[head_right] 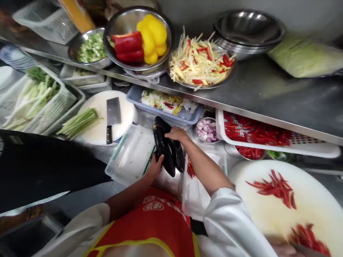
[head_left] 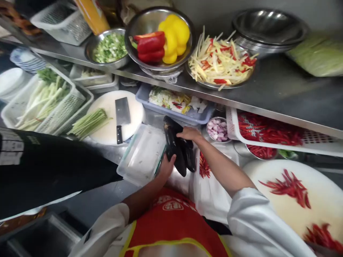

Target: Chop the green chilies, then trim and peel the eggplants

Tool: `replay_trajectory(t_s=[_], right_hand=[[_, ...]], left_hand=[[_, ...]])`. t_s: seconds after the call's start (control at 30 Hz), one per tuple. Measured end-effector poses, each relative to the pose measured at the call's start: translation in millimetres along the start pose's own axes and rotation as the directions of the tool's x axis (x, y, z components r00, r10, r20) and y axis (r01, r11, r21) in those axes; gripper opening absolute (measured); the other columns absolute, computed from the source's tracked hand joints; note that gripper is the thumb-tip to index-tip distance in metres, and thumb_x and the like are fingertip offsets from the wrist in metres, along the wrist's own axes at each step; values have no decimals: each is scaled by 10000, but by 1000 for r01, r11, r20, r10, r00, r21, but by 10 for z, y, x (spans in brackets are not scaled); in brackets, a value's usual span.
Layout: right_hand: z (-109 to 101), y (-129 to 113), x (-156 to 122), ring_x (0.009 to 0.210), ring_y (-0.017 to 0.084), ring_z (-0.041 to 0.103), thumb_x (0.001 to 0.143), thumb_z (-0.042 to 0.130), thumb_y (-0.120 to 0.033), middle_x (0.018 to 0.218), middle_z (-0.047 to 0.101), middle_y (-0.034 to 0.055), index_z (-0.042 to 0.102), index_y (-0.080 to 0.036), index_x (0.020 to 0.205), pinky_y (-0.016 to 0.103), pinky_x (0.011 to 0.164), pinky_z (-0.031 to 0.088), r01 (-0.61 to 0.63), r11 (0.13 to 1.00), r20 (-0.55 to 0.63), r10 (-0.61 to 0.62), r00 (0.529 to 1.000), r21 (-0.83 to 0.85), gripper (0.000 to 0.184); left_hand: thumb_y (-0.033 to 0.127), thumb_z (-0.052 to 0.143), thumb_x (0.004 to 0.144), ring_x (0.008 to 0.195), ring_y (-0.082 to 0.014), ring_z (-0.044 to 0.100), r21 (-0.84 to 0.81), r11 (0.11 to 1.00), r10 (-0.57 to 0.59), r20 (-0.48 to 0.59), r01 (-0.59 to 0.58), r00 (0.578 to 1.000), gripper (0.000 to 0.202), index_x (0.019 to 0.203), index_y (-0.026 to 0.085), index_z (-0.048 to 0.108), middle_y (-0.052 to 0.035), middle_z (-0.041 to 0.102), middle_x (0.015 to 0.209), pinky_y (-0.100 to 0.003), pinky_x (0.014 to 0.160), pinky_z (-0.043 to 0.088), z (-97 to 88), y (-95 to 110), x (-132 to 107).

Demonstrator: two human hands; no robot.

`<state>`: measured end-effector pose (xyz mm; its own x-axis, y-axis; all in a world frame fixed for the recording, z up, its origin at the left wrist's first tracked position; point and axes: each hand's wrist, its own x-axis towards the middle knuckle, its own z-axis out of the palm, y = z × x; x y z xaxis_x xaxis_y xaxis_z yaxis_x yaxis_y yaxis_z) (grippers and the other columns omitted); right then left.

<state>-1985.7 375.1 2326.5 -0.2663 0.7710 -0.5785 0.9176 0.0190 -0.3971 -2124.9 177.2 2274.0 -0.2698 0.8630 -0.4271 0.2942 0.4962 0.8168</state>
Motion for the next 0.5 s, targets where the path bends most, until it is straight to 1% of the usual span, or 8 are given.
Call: replay_trajectory(t_s=[0.1, 0.17, 0.2, 0.27, 0.33, 0.4, 0.43, 0.5], right_hand=[[172, 108, -123, 1071, 317, 663, 787, 683, -621, 1118, 721, 132, 747, -156, 1055, 323, 843, 512, -39, 988, 10, 38, 999, 153, 540], [335, 229, -191, 1117, 333, 637, 688, 817, -542, 1144, 705, 147, 727, -137, 1077, 331, 882, 510, -82, 956, -61, 103, 993, 280, 569], [416, 282, -214, 1125, 336, 631, 635, 874, -482, 1149, 699, 153, 708, -128, 1105, 336, 893, 513, -110, 908, -80, 154, 985, 404, 611], [558, 349, -238, 1051, 312, 663, 630, 901, -450, 1092, 714, 139, 664, -131, 1159, 344, 863, 539, -155, 699, -28, 242, 970, 698, 661], [662, 358, -236, 901, 265, 701, 769, 796, -542, 983, 737, 102, 639, -156, 1174, 345, 788, 572, -191, 436, 78, 264, 961, 880, 581], [722, 328, -228, 793, 240, 708, 921, 563, -655, 900, 743, 91, 642, -166, 1146, 352, 735, 592, -215, 291, 137, 264, 955, 932, 544], [738, 308, -229, 766, 236, 708, 958, 459, -685, 870, 742, 95, 653, -166, 1119, 357, 726, 598, -232, 243, 166, 265, 950, 942, 577], [755, 276, -254, 749, 247, 707, 970, 377, -721, 816, 738, 106, 677, -162, 1062, 377, 732, 606, -292, 104, 260, 247, 933, 951, 640]], left_hand=[[507, 455, 974, 1460, -271, 409, -3, 1000, 22, 7, -22, 1000, 626, 1473, 129, 451, -167, 479, 1536, -407, 1233, 269, -1, -2, 19], [501, 435, 985, 1457, -258, 417, -18, 999, 42, 11, -42, 999, 622, 1485, 130, 441, -158, 485, 1534, -389, 1229, 280, 13, -8, 55], [500, 433, 988, 1456, -256, 420, -19, 999, 45, 10, -45, 999, 629, 1494, 126, 431, -160, 489, 1531, -384, 1226, 288, 23, -6, 78], [503, 439, 988, 1453, -264, 425, -7, 1000, 31, 11, -30, 999, 653, 1511, 112, 409, -174, 504, 1516, -387, 1217, 305, 44, 12, 131], [512, 454, 985, 1460, -281, 413, 12, 1000, -5, 9, 5, 1000, 673, 1522, 111, 397, -180, 507, 1513, -399, 1215, 305, 59, 52, 180], [531, 461, 983, 1469, -292, 398, 16, 999, -42, 11, 42, 999, 684, 1527, 122, 399, -176, 498, 1521, -406, 1217, 298, 66, 107, 216], [542, 456, 985, 1471, -295, 393, 7, 998, -58, 11, 58, 998, 684, 1524, 125, 406, -173, 490, 1528, -404, 1218, 293, 67, 136, 226], [552, 419, 1000, 1469, -293, 395, -34, 996, -76, 28, 77, 997, 678, 1522, 120, 411, -169, 467, 1547, -395, 1218, 288, 66, 188, 222]])
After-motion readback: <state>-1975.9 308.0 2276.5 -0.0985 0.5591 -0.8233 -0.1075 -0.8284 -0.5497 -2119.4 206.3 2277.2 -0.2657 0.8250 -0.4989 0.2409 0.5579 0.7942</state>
